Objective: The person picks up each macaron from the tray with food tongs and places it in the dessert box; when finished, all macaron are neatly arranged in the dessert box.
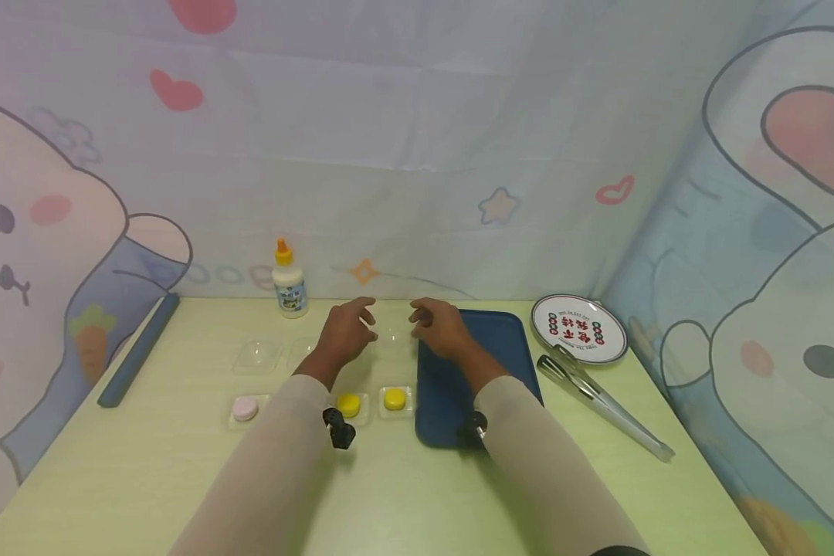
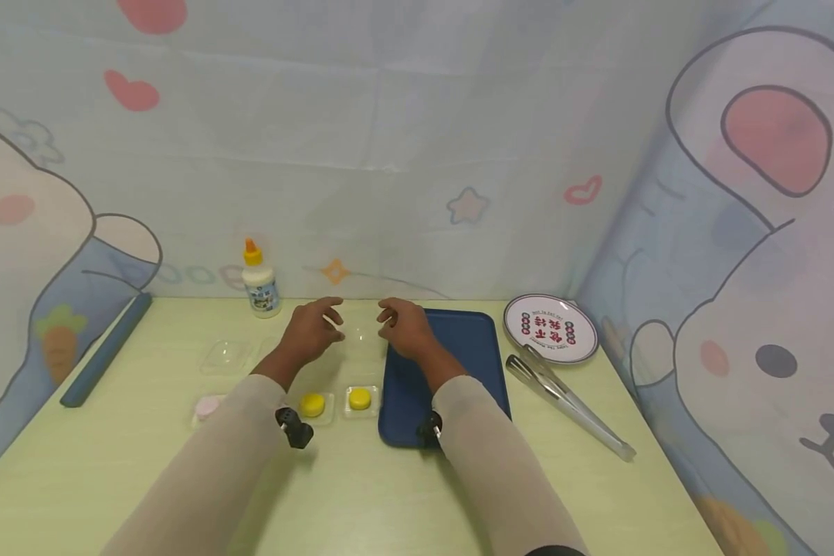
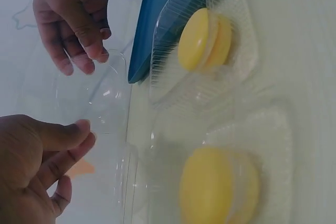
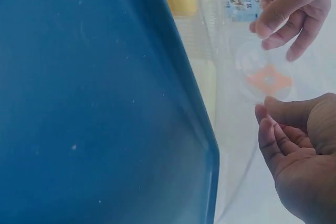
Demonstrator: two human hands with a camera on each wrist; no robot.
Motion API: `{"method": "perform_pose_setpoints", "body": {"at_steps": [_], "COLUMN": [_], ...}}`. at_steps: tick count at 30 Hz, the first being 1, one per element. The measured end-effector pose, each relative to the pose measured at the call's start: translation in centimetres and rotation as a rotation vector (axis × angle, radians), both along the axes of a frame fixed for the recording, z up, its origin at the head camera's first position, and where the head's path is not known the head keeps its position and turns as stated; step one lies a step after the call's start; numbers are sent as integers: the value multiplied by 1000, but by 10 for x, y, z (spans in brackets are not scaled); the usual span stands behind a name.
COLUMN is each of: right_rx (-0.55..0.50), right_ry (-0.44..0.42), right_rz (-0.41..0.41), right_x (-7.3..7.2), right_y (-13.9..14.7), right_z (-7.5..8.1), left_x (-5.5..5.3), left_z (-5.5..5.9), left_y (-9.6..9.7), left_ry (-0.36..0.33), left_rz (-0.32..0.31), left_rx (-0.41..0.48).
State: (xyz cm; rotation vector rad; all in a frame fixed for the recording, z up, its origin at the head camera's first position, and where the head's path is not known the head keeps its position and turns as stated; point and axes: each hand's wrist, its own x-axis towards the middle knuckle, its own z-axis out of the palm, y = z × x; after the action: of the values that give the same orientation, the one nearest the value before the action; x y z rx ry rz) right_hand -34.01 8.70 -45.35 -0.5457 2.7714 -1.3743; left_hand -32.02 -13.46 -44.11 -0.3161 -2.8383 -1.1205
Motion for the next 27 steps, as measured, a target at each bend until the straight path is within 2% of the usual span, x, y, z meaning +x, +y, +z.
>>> {"method": "perform_pose_setpoints", "body": {"at_steps": [3,8,14,19,23,27], "right_rx": [-34,-26,-22,-17,-15,25], "right_ry": [-6,-6,15,-62,-115,-124], "right_rz": [16,82,152,173,160,157], "right_x": [1,6,17,27,32,35], "right_y": [0,3,6,8,11,14], "right_z": [0,3,10,13,12,10], "left_x": [2,7,15,19,24,32], "left_z": [1,6,13,13,14,15], "left_y": [-4,-13,-22,-27,-28,-29], "left_ry": [23,33,-19,-91,-116,-98], "left_rz": [-1,-26,-88,-163,-200,-215], "left_rx": [45,72,142,211,216,183]}}
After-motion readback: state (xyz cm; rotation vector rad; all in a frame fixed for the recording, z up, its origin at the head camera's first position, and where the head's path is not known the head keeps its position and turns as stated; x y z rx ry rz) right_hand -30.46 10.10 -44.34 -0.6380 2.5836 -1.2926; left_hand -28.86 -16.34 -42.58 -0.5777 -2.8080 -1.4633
